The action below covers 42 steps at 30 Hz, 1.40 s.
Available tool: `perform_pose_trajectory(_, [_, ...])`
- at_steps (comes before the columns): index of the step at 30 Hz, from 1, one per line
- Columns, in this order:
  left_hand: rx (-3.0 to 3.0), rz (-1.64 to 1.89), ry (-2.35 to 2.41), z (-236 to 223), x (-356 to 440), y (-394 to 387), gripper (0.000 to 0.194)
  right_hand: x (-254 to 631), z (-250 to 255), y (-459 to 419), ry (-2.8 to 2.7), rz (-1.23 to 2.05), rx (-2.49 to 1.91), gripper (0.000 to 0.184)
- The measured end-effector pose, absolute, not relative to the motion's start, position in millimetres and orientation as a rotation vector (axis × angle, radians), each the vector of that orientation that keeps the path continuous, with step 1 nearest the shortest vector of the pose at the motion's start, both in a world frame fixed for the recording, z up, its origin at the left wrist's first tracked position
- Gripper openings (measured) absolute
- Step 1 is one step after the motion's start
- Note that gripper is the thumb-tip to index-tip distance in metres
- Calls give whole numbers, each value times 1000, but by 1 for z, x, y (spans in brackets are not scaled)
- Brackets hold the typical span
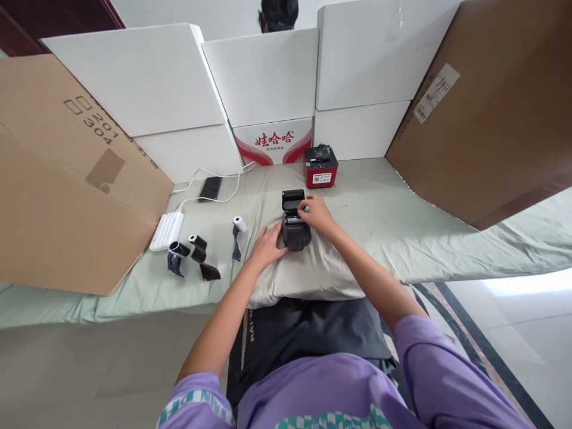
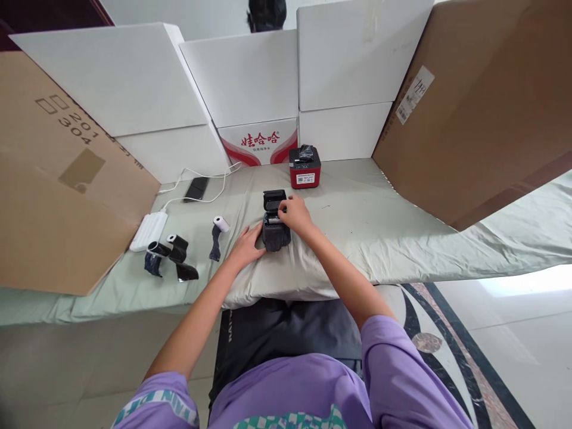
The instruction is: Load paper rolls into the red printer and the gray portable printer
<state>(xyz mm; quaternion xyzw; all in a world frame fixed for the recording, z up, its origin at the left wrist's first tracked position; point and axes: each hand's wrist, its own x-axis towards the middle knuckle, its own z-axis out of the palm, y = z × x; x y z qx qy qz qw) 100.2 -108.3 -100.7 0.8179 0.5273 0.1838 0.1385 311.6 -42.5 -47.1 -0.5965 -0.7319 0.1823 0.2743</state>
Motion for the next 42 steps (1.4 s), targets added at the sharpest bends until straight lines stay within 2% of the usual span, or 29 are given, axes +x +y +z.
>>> perform_pose_trajectory(7, [2366, 527, 1495, -105, 97, -106, 91, 295, -23, -57, -2175, 472, -1944, 34])
perform_pose_trajectory(18, [2345, 551, 1481, -108, 96, -104, 93, 289, -19, -48, -2196, 541, -2045, 32])
perform_pose_trajectory(23, [2345, 569, 1472, -106, 96, -105, 93, 294, -27, -50, -2195, 495, -1899, 22])
perform_pose_trajectory(30, [2337, 580, 1471, -103, 97, -107, 93, 302, -30, -52, -2089, 449, -1732, 22])
perform_pose_trajectory(33, [2337, 595, 1445, -101, 97, -108, 91, 312, -29, -52, -1935, 550, -1450, 22])
perform_pose_trajectory(35, [2322, 600, 1459, -99, 97, -108, 89, 319, -33, -52, -1760, 739, -1188, 24])
perform_pose_trajectory(39, [2338, 600, 1511, -101, 99, -108, 83, 325, -51, -49, -1270, 1134, -866, 50])
perform_pose_trajectory(42, [2369, 580, 1515, -104, 99, -107, 81, 327, -64, -48, -1044, 1218, -853, 63])
